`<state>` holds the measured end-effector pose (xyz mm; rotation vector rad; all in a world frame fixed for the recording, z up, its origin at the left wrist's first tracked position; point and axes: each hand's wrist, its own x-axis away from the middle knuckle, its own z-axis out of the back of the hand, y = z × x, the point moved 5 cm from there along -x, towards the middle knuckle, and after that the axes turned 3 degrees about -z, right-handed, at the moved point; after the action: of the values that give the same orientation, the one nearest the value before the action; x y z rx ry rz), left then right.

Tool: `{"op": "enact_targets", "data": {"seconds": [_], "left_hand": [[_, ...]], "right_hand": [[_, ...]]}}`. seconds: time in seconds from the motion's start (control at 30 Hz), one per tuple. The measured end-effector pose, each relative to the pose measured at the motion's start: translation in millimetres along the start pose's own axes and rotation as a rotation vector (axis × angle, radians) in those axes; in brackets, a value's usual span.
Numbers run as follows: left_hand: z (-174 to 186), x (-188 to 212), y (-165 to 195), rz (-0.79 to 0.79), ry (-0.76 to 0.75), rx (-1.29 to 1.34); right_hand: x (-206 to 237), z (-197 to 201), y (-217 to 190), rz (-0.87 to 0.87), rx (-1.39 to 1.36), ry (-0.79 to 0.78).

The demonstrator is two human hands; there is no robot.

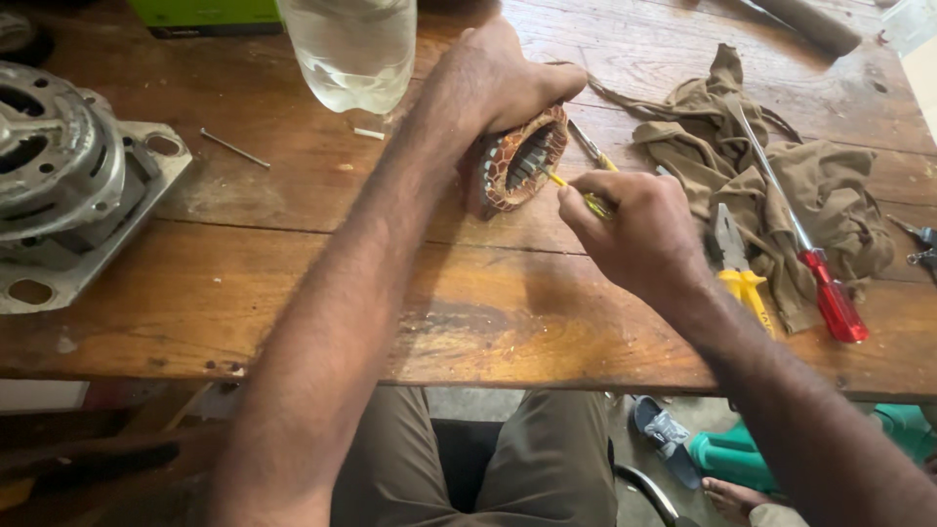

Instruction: The person works on a copper-wound motor stator clamped to a wooden workbench, holding the stator steady with one hand while using pliers and a screwdriver to pry and adjust the windings and slots, rotating the stator to reach different sides.

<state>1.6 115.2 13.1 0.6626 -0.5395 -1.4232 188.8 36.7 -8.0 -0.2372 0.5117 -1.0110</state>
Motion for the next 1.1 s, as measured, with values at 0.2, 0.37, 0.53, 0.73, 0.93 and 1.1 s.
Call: {"op": "enact_targets", "data": {"seconds": [0.2, 0.37, 0.53, 0.73, 0.93, 1.1], "left_hand": [[-5, -5, -4, -0.012, -0.003, 0.006], [-7, -5, -4, -0.014, 0.030, 0.031], [-7, -4, -5, -0.020, 0.034, 0.047], [-4, -2, -3, -0.022, 0.041, 0.059], [5, 4, -3, -0.060, -0.004, 0.071], [0, 1, -2, -0.043, -0.131, 0.028]], "right_hand": [[-3, 2, 2, -0.058, 0.007, -0.039], [-1, 4, 0, -0.082, 0.016, -0.059], [-1, 2, 2, -0.072, 0.031, -0.051], [-7, -4, 6, 0.039, -0.085, -0.014], [-5, -9, 13, 0.026, -0.069, 0.030], [-6, -11, 20, 0.090, -0.016, 0.060]]}}
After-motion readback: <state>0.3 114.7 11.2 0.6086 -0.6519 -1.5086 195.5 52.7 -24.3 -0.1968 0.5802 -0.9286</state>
